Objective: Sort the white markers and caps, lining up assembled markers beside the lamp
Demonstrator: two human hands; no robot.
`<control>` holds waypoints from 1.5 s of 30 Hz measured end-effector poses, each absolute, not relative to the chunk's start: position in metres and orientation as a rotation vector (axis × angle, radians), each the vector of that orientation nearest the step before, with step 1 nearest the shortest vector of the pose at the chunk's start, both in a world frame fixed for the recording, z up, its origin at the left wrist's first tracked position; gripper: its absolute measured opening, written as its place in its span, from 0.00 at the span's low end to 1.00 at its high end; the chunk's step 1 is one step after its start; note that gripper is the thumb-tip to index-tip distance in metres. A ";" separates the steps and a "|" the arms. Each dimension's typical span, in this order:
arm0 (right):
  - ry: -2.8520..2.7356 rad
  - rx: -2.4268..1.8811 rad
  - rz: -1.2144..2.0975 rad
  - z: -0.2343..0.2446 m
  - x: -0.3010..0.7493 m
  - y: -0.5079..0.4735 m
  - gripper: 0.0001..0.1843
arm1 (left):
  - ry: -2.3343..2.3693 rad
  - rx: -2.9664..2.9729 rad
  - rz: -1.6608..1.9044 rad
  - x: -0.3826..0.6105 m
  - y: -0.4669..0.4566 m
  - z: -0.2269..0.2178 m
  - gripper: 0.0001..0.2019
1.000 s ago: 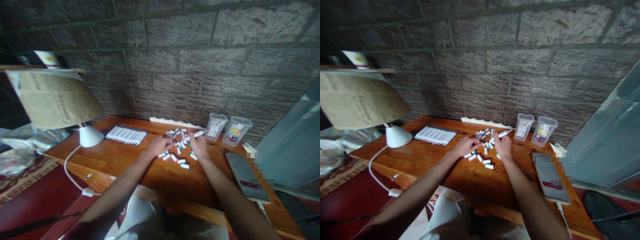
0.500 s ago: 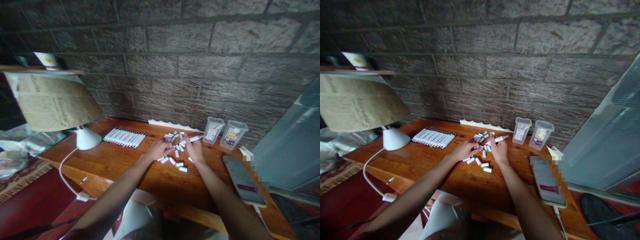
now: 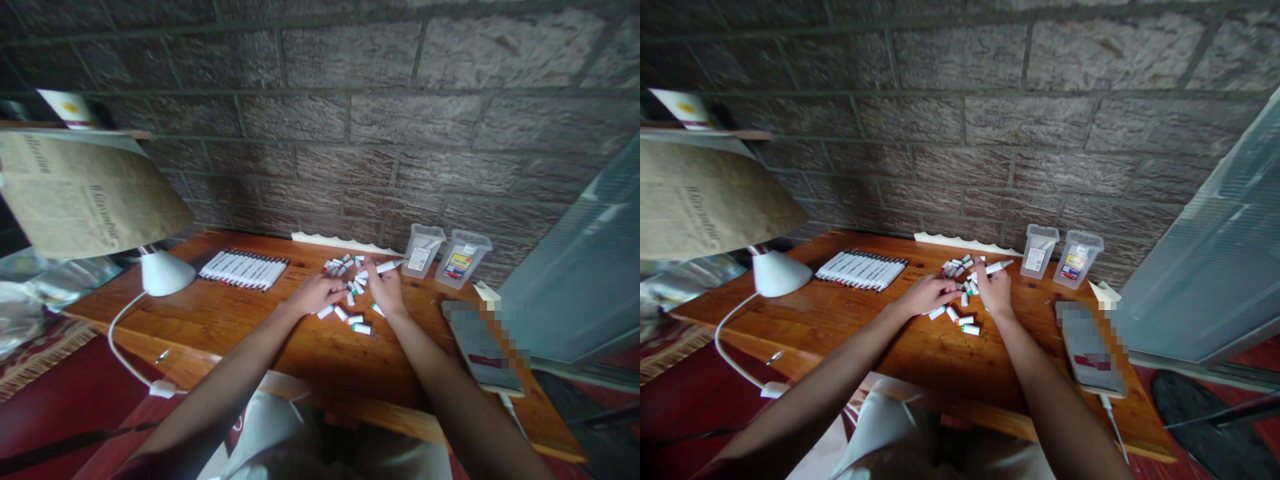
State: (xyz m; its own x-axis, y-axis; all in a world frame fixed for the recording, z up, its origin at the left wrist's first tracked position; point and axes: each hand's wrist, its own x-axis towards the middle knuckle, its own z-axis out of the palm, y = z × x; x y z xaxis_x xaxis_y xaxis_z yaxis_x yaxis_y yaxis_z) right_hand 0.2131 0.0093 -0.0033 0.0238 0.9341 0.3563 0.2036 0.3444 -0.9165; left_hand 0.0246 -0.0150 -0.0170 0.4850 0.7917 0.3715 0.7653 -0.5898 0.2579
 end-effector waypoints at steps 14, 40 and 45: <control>-1.503 -1.095 0.756 -0.005 0.214 0.010 0.22 | 1.385 2.610 0.716 0.024 -0.013 -0.019 0.17; -1.988 -0.988 0.513 -0.006 0.206 -0.006 0.21 | 1.344 2.597 0.695 0.023 -0.009 -0.023 0.15; -1.996 -0.988 0.503 -0.007 0.207 -0.005 0.21 | 1.340 2.612 0.662 0.024 -0.010 -0.021 0.15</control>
